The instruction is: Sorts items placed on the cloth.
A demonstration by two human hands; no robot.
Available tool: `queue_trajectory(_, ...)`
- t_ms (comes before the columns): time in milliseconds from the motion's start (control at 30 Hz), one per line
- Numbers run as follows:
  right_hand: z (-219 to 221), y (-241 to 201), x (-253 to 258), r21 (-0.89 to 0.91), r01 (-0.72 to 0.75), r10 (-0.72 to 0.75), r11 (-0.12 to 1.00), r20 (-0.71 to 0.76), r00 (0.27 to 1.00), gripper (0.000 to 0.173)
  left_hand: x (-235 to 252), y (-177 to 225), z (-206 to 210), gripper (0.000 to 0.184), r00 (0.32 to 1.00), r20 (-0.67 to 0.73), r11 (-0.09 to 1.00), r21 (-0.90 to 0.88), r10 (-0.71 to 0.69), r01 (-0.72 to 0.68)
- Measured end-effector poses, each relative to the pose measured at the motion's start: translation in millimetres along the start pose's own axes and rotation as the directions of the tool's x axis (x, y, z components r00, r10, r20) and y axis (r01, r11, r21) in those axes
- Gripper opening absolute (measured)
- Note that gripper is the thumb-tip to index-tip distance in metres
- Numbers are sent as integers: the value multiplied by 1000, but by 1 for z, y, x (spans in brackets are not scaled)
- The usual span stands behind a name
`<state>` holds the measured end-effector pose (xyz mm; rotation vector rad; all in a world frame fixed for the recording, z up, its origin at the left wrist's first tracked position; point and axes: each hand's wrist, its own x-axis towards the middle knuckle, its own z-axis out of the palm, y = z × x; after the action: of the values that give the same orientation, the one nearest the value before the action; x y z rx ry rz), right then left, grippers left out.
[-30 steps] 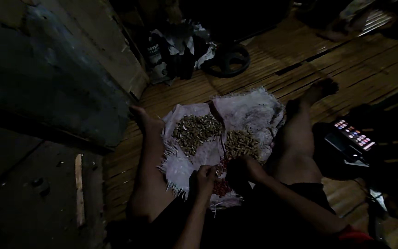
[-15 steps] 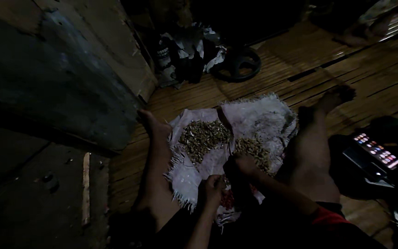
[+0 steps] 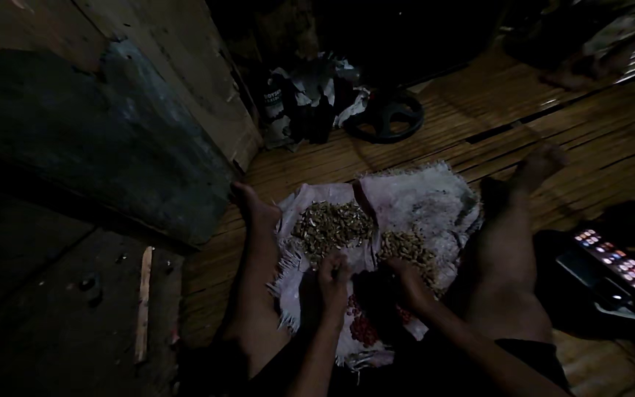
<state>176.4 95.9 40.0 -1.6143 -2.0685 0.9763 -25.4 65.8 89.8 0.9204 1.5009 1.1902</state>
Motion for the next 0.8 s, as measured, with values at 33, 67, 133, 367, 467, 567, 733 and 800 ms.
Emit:
queue_trajectory(33,-2,-5,-8,45,22,-21,999,-13,1000,28,-7,-2,5,36,997,54,999,-11,-50,50)
queue_trajectory(67,-2,-9,-15,82,47,-44,996,-34,998,30,-15,-4,11,35,989,107,994,-14,-104,106)
queue_trajectory(133,1,-13,-27,112,119,-107,986,-110,988,29,-30,-9,21,34,969,168,982,-19,-180,186)
queue_trajectory(367,-3,-24,-44,127,291,-239,948,-320,917,28,-45,-8,28,30,962,206,959,-181,-179,218)
queue_trajectory(467,-10,-33,-48,146,344,-267,927,-386,883,28,-51,-3,28,27,952,276,921,-320,-134,222)
queue_trajectory(567,-16,-41,-50,190,404,-297,895,-421,857,25,-58,8,28,24,955,288,900,-395,-67,182)
queue_trajectory(733,-28,-55,-55,185,458,-343,869,-442,829,23,-68,26,27,25,964,266,889,-432,-32,148)
queue_trajectory(800,-31,-59,-57,176,475,-358,862,-449,818,23,-69,26,27,24,963,268,879,-459,-4,131)
